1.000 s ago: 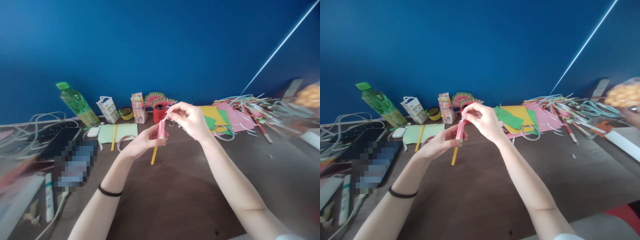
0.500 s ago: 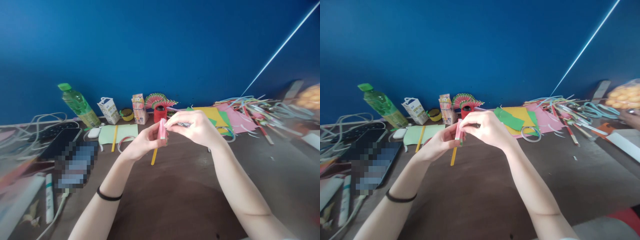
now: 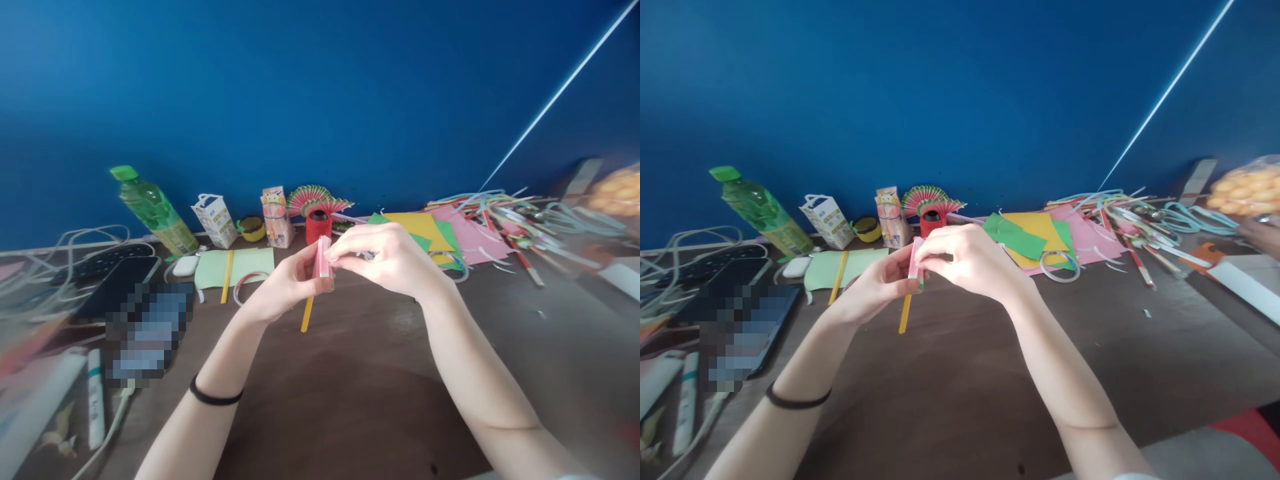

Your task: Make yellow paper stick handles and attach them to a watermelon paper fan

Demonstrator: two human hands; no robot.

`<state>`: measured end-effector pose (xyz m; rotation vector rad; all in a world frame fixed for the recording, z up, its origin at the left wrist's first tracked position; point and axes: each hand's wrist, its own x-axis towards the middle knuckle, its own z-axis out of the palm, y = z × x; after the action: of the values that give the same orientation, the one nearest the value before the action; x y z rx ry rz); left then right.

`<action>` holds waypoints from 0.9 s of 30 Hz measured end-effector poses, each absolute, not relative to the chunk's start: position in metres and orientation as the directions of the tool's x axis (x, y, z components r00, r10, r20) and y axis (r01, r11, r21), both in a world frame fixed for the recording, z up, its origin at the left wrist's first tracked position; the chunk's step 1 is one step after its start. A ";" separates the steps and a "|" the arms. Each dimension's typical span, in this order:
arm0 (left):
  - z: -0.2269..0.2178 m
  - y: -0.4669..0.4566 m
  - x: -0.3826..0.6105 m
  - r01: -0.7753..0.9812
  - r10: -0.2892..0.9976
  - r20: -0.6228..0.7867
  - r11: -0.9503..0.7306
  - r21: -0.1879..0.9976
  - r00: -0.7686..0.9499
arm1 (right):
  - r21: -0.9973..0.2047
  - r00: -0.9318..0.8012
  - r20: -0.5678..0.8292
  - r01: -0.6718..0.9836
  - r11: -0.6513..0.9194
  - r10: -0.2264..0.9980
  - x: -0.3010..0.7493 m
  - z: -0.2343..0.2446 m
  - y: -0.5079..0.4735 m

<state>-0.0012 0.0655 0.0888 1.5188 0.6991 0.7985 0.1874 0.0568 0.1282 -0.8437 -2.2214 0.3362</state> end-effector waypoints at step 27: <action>0.095 0.062 0.001 -0.073 0.821 0.205 -0.197 0.978 0.532 | -0.218 -0.499 0.597 0.652 0.726 0.628 0.179 0.129 0.041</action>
<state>0.0010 0.0621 0.0949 1.5643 0.6597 0.9246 0.1786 0.0407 0.1293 -0.9639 -2.2564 -0.0474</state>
